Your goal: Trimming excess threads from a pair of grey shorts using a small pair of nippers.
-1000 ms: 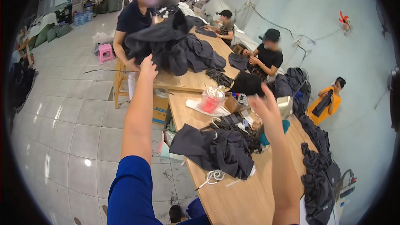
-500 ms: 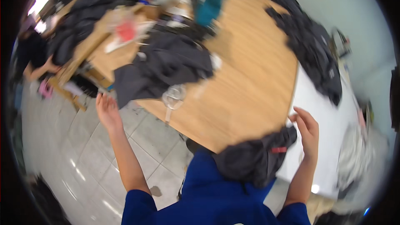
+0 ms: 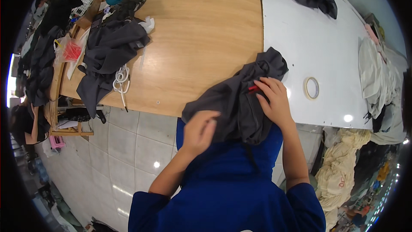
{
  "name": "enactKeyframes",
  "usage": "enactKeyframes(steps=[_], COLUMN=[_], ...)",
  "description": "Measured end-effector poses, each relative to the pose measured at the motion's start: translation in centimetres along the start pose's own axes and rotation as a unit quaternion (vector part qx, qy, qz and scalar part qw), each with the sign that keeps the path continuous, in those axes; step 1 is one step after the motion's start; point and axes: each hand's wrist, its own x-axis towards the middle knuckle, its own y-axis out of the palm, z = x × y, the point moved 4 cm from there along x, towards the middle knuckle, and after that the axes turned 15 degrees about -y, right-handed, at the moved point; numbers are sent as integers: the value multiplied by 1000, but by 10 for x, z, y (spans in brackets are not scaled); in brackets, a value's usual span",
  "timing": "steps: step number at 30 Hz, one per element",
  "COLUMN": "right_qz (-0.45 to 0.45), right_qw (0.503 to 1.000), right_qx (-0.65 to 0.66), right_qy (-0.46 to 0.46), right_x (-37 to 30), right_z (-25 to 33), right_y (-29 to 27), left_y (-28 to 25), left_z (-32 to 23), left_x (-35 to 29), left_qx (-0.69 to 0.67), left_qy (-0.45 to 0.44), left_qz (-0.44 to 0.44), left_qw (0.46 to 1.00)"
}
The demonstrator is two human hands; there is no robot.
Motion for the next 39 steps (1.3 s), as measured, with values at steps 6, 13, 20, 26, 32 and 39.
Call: enactKeyframes(steps=[6,13,20,26,32,39], right_qz=[-93,-322,-359,-376,-377,-370], right_qw=[995,827,751,718,696,655], right_qx=[-12,338,379,451,512,609], right_qy=[32,313,404,373,335,252], right_x=[-9,-73,-116,-98,-71,-63], right_z=[-18,-23,1,5,3,22], right_y=[1,-27,-9,-7,-7,-18], left_y=[40,-9,-27,-10,78,116], left_z=[22,-2,30,29,14,49], left_x=[45,130,61,44,32,56], left_qx=[441,356,-86,-50,-289,-578], left_qy=[169,174,-256,-206,-390,-461], left_qz=[57,-88,-31,-125,284,95], left_qw=[880,914,962,969,827,667])
